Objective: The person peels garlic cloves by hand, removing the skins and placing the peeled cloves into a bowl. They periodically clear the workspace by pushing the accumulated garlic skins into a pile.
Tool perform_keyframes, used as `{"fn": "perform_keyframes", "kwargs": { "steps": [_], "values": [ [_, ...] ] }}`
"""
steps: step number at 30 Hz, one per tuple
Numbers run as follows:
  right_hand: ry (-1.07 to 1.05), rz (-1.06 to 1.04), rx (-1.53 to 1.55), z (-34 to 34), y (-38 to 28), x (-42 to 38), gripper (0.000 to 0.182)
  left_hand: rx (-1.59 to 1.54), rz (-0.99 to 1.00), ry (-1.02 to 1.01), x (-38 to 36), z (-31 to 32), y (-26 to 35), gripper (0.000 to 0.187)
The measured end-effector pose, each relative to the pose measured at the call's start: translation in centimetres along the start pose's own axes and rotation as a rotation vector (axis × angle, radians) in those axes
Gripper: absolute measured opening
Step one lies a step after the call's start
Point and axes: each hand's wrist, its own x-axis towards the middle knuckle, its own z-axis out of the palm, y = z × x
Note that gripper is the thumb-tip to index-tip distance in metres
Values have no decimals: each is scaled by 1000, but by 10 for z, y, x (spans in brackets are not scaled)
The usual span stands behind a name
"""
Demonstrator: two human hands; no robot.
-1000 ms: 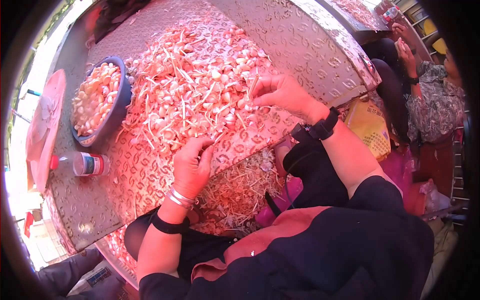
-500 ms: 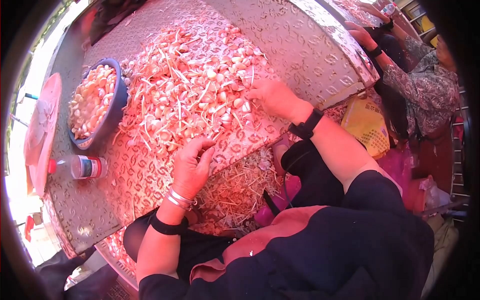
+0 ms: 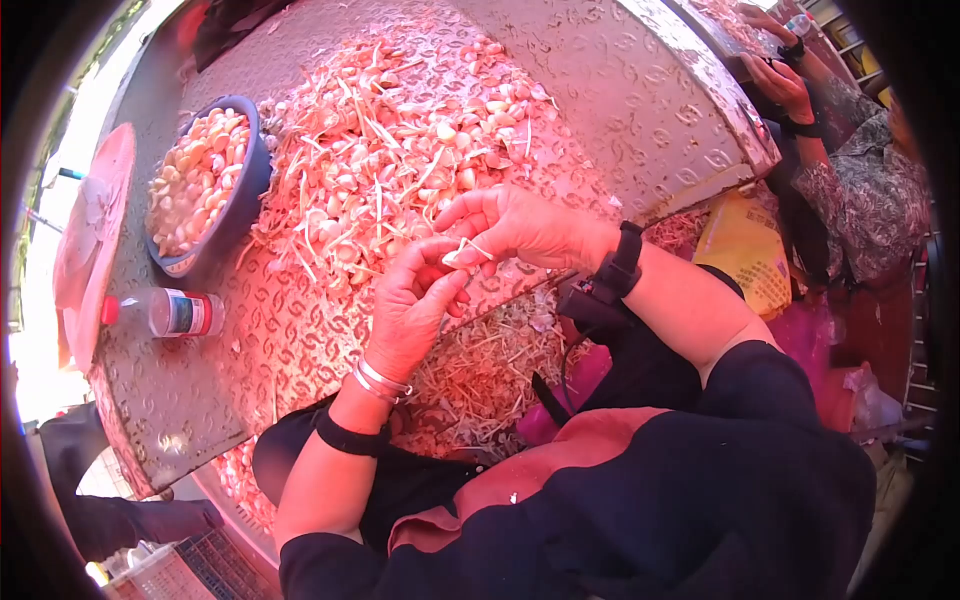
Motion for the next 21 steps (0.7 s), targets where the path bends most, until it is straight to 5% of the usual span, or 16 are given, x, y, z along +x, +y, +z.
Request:
{"fn": "perform_keyframes", "kwargs": {
  "steps": [7,9,11,13,14,16,21],
  "values": [
    [84,57,-71,-2,6,-2,24,-320,-158,85,3,-15,-6,14],
    [-303,-18,-778,-6,0,-7,15,-468,-233,119,4,-21,-6,13],
    [-352,-26,-976,-4,-11,-20,14,-639,-283,75,3,-25,-6,13],
    [195,-93,-1247,-15,-22,-25,15,-693,-295,37,3,-25,-7,12],
    [200,-91,-1248,-30,-22,-26,15,-747,-299,-2,3,-25,-6,12],
    [542,-398,-1424,-63,-18,-23,13,-770,-318,-29,2,-26,-4,11],
    [574,-246,-1821,-76,-13,-30,18,-808,-373,-69,3,-27,-6,9]
  ]
}}
